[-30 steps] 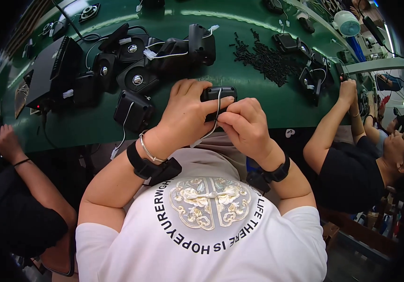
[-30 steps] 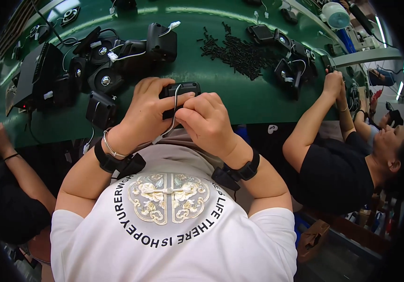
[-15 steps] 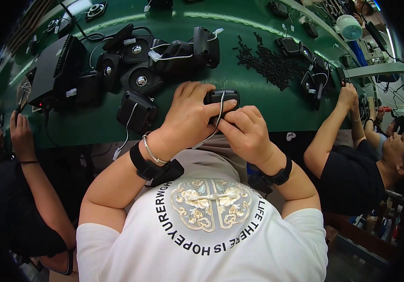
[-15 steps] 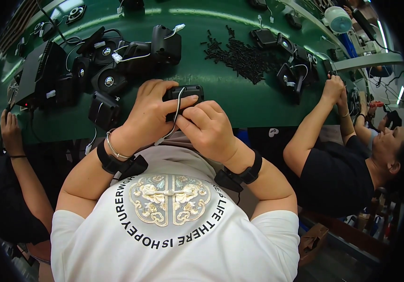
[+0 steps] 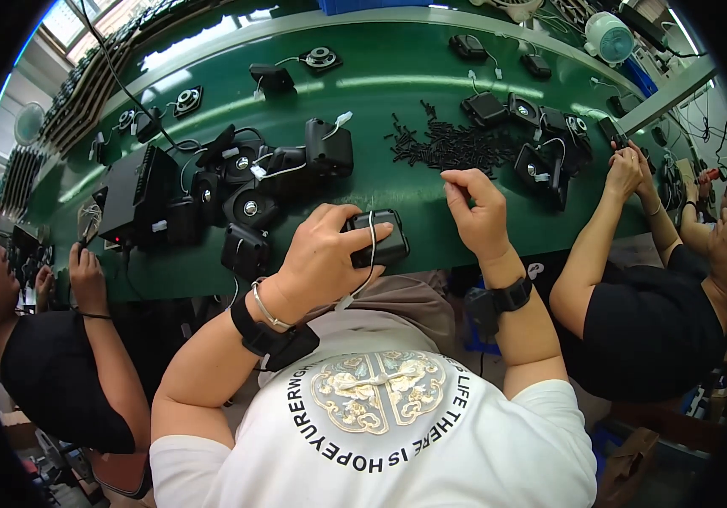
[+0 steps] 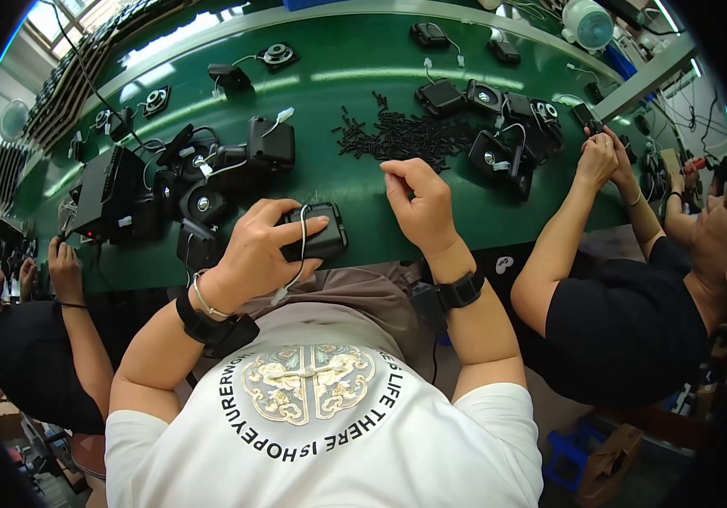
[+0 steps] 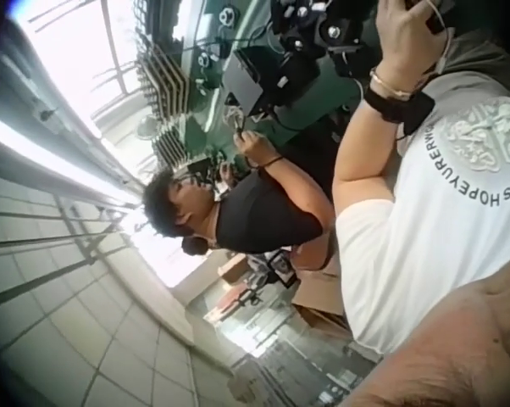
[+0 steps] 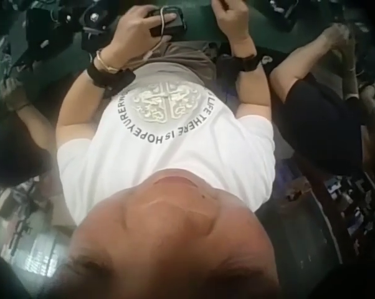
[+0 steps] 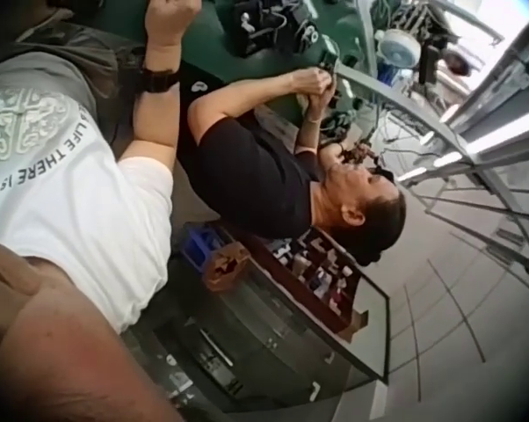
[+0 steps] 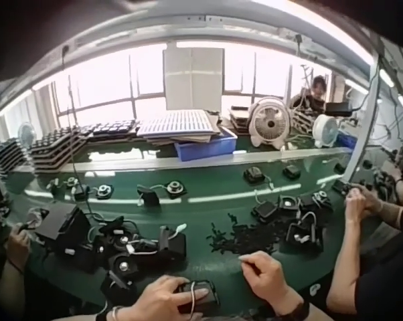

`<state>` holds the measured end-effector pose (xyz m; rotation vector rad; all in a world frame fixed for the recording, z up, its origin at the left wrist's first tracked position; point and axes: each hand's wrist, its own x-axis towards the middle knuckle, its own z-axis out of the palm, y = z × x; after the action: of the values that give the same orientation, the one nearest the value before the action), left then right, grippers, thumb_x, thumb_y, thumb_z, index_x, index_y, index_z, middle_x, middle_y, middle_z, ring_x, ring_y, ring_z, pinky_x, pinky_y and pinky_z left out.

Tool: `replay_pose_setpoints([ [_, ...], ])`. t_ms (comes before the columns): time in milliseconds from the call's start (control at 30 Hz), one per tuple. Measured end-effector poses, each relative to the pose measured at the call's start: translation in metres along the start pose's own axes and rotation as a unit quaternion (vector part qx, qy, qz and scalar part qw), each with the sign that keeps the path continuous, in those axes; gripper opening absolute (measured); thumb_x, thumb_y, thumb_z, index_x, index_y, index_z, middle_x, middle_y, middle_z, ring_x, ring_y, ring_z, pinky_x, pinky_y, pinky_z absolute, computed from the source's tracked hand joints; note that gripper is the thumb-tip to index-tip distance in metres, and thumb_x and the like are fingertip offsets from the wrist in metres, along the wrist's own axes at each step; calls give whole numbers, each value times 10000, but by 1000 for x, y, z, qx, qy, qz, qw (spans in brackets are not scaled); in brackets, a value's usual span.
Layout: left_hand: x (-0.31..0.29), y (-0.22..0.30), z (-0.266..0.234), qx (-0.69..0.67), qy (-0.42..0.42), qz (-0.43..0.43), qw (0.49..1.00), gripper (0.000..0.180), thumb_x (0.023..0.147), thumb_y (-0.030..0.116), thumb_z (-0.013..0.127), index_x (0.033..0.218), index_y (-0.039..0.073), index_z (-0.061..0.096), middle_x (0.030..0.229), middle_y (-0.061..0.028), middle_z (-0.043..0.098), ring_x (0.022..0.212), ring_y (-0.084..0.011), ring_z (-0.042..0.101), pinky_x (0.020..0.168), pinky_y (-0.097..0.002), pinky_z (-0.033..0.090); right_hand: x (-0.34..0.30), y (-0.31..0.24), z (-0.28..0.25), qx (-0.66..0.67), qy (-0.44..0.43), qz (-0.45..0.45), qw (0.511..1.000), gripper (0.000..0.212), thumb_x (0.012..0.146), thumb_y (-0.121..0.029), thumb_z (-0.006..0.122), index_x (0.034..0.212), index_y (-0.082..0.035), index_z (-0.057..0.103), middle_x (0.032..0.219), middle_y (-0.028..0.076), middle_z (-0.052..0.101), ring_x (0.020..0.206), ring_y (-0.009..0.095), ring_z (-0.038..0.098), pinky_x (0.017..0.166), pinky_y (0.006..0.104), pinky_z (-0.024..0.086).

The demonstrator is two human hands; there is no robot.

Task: The person picks up a speaker and a housing, threads the wire through, and presses the speaker into place. They then snap a back cover onto the housing and insert screws into the holes by hand.

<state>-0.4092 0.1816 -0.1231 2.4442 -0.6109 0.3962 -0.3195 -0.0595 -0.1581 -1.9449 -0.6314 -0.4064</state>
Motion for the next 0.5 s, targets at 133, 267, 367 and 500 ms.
replay_pose_setpoints([
  [133, 52, 11, -54, -16, -19, 35, 999, 531, 580, 198, 860, 1096, 185, 733, 1070, -145, 635, 943, -326, 607, 847, -393, 508, -2, -2, -3, 31, 6, 17, 999, 117, 872, 16, 627, 979, -1, 671, 845, 63, 631, 694, 125, 570, 628, 242, 464],
  [267, 157, -27, -73, -15, -28, 48, 998, 544, 639, 254, 845, 1162, 192, 712, 1051, -133, 648, 946, -312, 613, 860, -374, 506, -4, -4, -6, 22, 13, 6, 1000, 118, 851, 24, 637, 962, -1, 668, 829, 76, 628, 660, 143, 572, 596, 254, 463],
  [367, 228, -78, -45, -28, -45, 32, 998, 536, 686, 321, 823, 1193, 206, 697, 1041, -127, 655, 963, -308, 615, 871, -365, 497, -2, -2, -5, 8, 23, -24, 999, 130, 818, 37, 650, 941, -2, 665, 809, 100, 629, 625, 185, 580, 562, 278, 467],
  [500, 297, -151, 13, 19, -91, 29, 995, 563, 732, 327, 799, 1260, 198, 652, 1088, -131, 648, 1026, -294, 613, 936, -350, 474, 2, -6, -2, -8, 37, -44, 998, 141, 788, 50, 657, 918, -5, 663, 785, 118, 631, 620, 243, 596, 549, 308, 480],
])
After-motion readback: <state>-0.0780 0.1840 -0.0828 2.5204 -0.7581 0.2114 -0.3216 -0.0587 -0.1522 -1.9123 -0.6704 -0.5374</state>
